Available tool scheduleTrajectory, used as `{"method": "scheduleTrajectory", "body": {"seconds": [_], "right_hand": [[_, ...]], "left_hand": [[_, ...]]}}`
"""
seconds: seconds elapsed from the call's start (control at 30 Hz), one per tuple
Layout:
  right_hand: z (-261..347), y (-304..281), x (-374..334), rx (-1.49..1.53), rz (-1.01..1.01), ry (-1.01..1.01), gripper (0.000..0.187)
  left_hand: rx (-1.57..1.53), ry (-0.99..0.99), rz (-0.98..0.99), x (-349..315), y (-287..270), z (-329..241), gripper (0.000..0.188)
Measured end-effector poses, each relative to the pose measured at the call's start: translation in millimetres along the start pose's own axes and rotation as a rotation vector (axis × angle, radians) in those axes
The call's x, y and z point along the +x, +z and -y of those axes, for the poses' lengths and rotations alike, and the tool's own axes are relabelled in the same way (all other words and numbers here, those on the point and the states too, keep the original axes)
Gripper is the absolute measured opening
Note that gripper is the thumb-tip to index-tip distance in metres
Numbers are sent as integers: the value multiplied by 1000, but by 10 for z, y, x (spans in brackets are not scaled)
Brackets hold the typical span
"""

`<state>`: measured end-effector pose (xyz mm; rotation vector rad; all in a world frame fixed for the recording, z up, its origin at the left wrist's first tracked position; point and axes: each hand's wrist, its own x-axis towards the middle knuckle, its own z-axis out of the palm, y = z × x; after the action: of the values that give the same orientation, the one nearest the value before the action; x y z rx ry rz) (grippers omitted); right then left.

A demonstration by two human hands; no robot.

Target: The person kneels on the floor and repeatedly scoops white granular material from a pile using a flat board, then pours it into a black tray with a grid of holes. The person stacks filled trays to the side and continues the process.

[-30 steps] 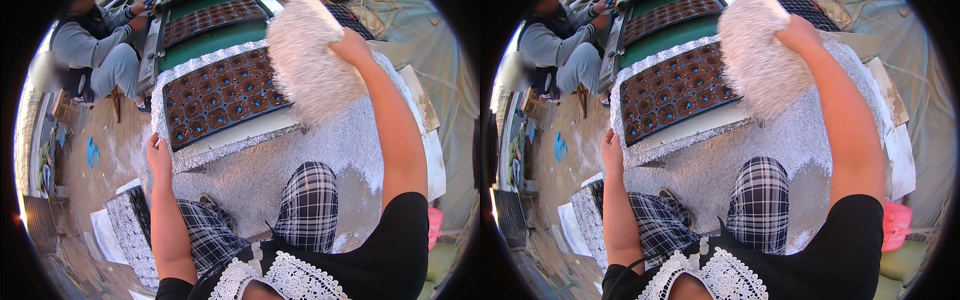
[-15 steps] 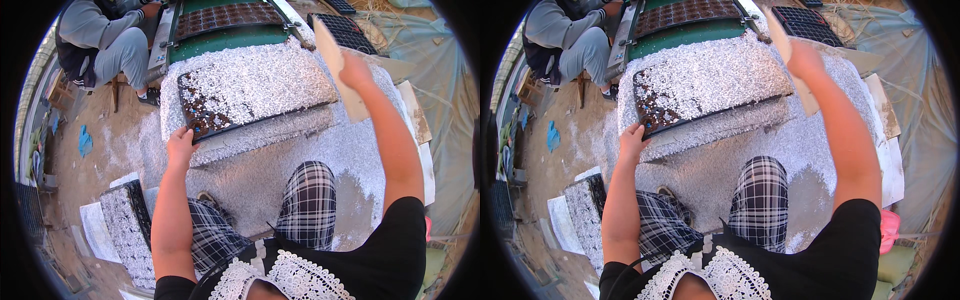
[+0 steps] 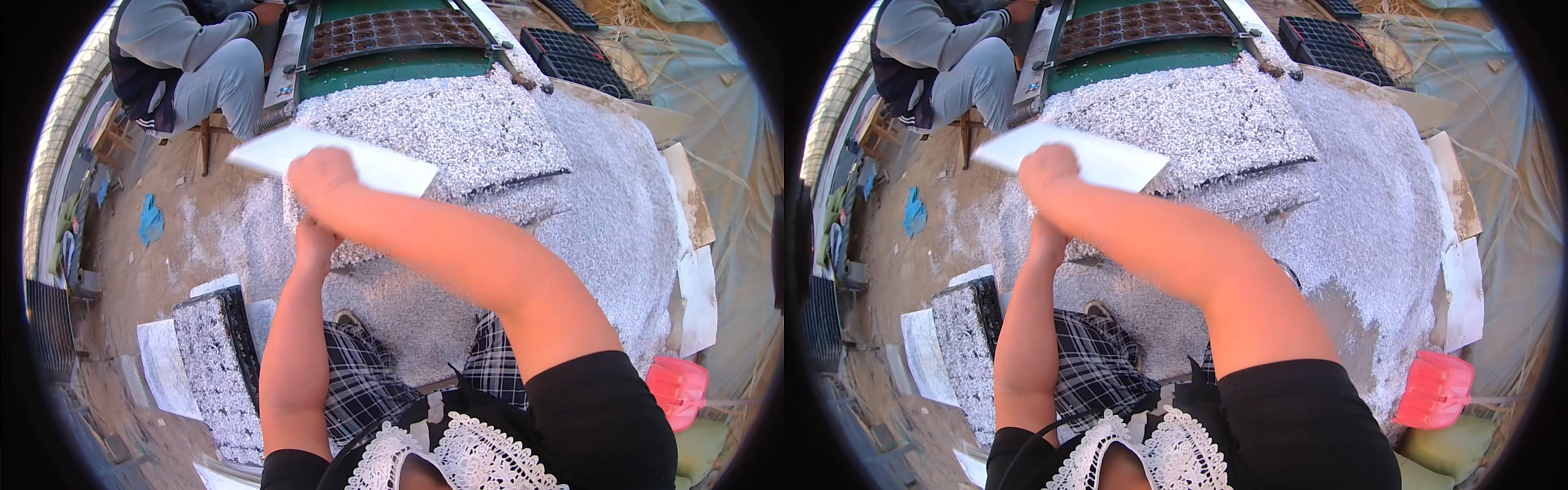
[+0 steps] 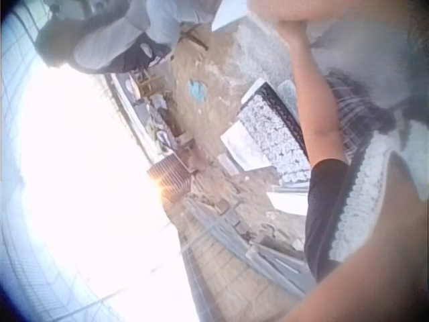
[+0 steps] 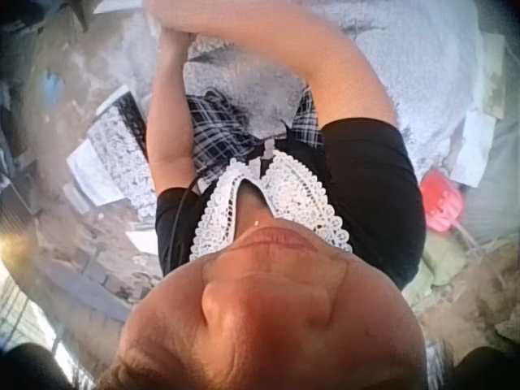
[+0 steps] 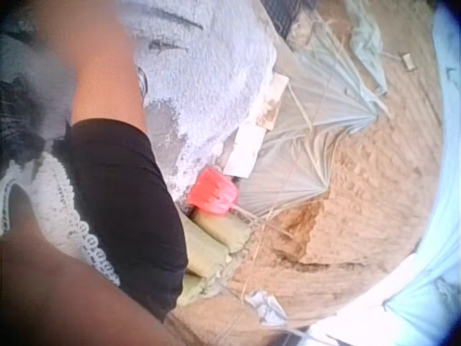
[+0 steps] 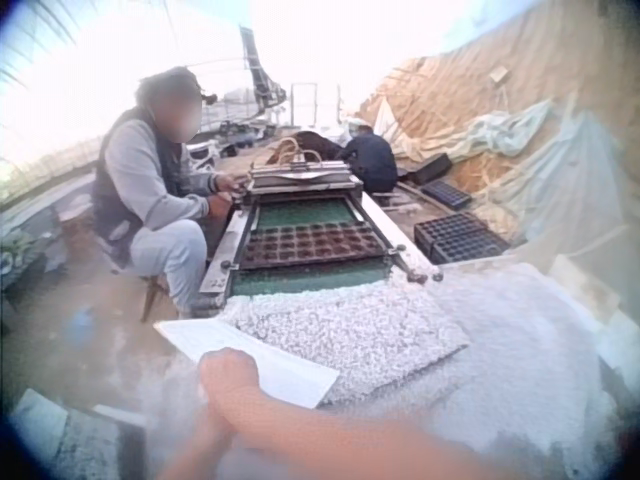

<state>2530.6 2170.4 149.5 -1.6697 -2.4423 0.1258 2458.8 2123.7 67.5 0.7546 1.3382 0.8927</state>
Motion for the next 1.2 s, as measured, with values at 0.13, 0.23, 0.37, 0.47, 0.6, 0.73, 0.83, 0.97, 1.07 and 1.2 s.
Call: {"method": "scheduleTrajectory", "body": {"seconds": [0.13,0.23,0.37,0.47,0.6,0.73,0.83,0.97,1.07,1.2], "right_hand": [[405,-150,-489,-44,210,-324,20],[147,-631,-858,-14,31,-411,22],[-560,-1119,-737,25,-202,-111,25],[-974,-991,-376,606,17,328,35],[-1351,-142,-146,1021,-6,449,46],[-1876,-4,-263,1069,21,480,44],[-2484,-258,-614,1041,-10,595,44],[-3189,-852,-1216,808,-131,777,44],[-3560,-1281,-1655,792,-181,846,45],[-4446,-1750,-2482,637,-298,955,43]], "left_hand": [[-88,68,41,113,-154,147,31],[-128,105,12,164,-195,283,33],[-211,63,-118,106,-153,122,38],[-330,67,-131,204,-56,156,40],[-311,78,-66,376,-80,229,41],[-244,46,-155,430,-133,277,41],[-344,30,-107,381,-136,230,44],[-346,39,-98,404,-181,218,43],[-327,15,-86,393,-177,185,42],[-285,66,-69,463,-186,230,38]]}}
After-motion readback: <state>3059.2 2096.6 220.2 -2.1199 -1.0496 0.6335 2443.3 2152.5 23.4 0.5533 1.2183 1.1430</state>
